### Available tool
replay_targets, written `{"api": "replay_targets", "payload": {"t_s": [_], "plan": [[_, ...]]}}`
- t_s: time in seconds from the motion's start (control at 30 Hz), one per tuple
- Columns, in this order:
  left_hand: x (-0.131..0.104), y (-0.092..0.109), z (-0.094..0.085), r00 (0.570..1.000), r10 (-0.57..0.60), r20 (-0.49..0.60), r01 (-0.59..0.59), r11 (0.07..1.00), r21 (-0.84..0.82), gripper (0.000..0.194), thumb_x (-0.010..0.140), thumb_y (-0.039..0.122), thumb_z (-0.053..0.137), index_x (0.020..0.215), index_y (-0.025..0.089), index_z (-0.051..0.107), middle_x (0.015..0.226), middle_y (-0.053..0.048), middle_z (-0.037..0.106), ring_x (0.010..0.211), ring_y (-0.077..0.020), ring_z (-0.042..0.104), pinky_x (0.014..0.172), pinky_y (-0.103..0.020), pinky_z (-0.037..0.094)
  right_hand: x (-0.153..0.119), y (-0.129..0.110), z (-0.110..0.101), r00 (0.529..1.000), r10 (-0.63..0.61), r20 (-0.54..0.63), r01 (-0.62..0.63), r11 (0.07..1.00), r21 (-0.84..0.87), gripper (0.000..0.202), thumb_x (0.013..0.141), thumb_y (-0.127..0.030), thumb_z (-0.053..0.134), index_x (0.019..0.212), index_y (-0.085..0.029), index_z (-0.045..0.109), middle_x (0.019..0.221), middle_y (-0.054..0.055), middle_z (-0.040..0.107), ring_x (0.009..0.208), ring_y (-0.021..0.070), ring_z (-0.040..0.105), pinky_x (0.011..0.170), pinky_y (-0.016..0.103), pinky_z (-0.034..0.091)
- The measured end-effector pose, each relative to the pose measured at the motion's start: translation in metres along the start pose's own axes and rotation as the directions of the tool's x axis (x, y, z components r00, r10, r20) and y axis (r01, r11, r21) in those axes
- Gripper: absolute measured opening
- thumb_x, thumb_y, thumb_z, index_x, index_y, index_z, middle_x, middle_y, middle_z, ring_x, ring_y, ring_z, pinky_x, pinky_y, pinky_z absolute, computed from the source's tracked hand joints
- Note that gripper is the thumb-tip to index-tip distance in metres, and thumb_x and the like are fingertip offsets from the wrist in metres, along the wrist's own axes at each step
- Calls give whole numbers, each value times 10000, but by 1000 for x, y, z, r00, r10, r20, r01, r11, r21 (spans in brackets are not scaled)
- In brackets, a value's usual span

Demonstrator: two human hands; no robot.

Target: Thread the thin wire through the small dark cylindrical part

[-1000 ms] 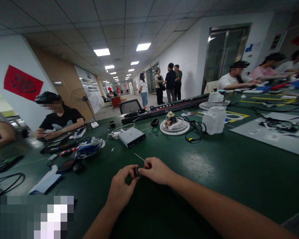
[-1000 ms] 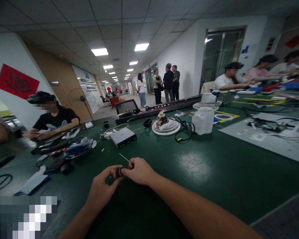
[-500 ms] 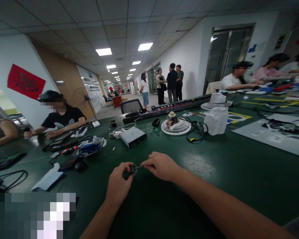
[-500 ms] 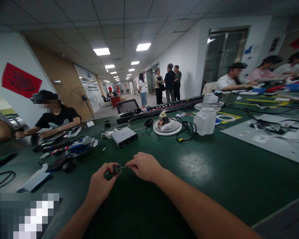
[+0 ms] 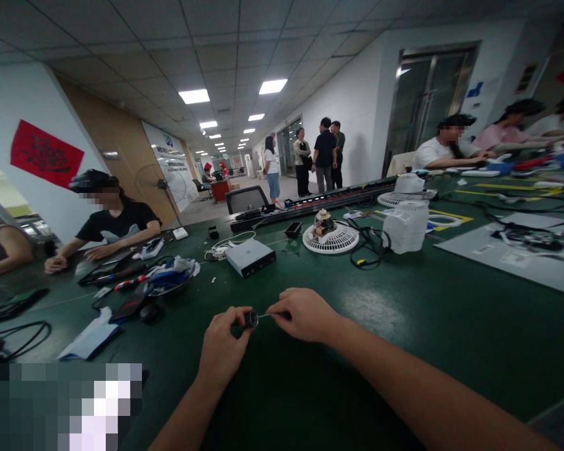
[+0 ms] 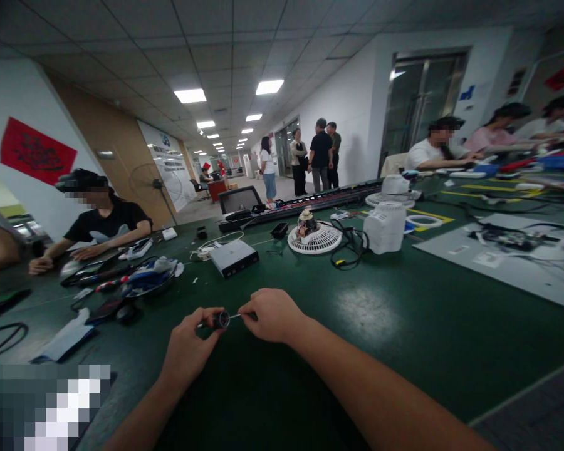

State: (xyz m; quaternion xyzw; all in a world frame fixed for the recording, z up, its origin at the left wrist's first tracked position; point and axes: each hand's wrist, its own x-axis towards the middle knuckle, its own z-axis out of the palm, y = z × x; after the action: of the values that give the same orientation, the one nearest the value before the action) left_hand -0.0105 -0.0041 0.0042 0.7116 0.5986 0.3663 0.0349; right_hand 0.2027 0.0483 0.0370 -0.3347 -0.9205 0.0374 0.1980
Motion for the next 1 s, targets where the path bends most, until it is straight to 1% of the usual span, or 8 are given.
{"api": "replay_targets", "payload": {"t_s": [0.13, 0.27, 0.4, 0.53, 0.67, 0.77, 0.9, 1.0], "plan": [[0, -1, 0, 1000, 2, 15, -2, 1000, 12, 181, 755, 183, 656, 710, 233, 487, 1070, 8, 733, 983, -230, 650, 836, -399, 507, 0, 2, 1, 998, 59, -10, -59, 998, -25, 250, 885, -298, 520, 977, -273, 751, 779, 34, 649, 770, 180, 558, 642, 277, 345], [0, -1, 0, 999, -9, 34, 8, 1000, 17, 177, 755, 162, 652, 722, 234, 494, 1083, 10, 729, 981, -233, 647, 838, -405, 502, 0, 3, 2, 999, -10, 39, 9, 1000, 15, 263, 877, -304, 516, 1005, -290, 746, 771, 22, 660, 739, 175, 573, 645, 278, 358], [2, 1, 0, 999, -14, 49, 13, 1000, 9, 190, 755, 156, 653, 716, 231, 483, 1086, 2, 730, 988, -234, 646, 855, -413, 495, 0, 2, 2, 996, 93, -6, -93, 996, -4, 281, 876, -315, 503, 998, -280, 753, 806, 41, 683, 767, 194, 593, 641, 285, 365], [1, 1, 0, 998, -12, 66, 11, 1000, 14, 176, 749, 152, 649, 719, 231, 495, 1067, -6, 736, 983, -238, 650, 854, -419, 497, 1, 1, 2, 997, 47, 54, -49, 998, 45, 276, 857, -313, 519, 991, -294, 759, 786, 26, 701, 730, 186, 600, 653, 280, 380], [-1, -1, -1, 997, 2, 80, -3, 1000, 12, 165, 753, 175, 654, 717, 231, 503, 1075, -9, 732, 1002, -239, 646, 855, -418, 499, 2, 2, 3, 992, 121, 25, -122, 991, 49, 287, 855, -315, 507, 971, -284, 768, 797, 25, 719, 711, 183, 609, 639, 281, 390], [-1, -1, -1, 996, 1, 94, -3, 1000, 17, 163, 746, 166, 658, 730, 234, 511, 1079, -6, 732, 1015, -241, 643, 871, -427, 490, 2, 3, 5, 990, 103, 92, -113, 988, 107, 288, 845, -311, 519, 996, -302, 764, 789, 3, 730, 673, 166, 612, 624, 269, 400], [1, 0, 0, 995, 36, 98, -38, 999, 19, 166, 742, 149, 651, 725, 234, 510, 1072, -10, 736, 1006, -235, 647, 883, -423, 483, 2, 1, 7, 987, 141, 74, -147, 986, 76, 288, 853, -320, 516, 998, -302, 764, 829, 10, 743, 726, 176, 638, 642, 271, 414], [1, 0, 0, 994, 48, 101, -50, 998, 23, 171, 737, 130, 644, 725, 234, 509, 1060, -5, 738, 999, -230, 647, 892, -423, 478, 2, 0, 6, 986, 114, 121, -127, 987, 101, 287, 856, -321, 510, 1001, -319, 758, 812, -4, 740, 687, 161, 631, 625, 261, 411]]}}
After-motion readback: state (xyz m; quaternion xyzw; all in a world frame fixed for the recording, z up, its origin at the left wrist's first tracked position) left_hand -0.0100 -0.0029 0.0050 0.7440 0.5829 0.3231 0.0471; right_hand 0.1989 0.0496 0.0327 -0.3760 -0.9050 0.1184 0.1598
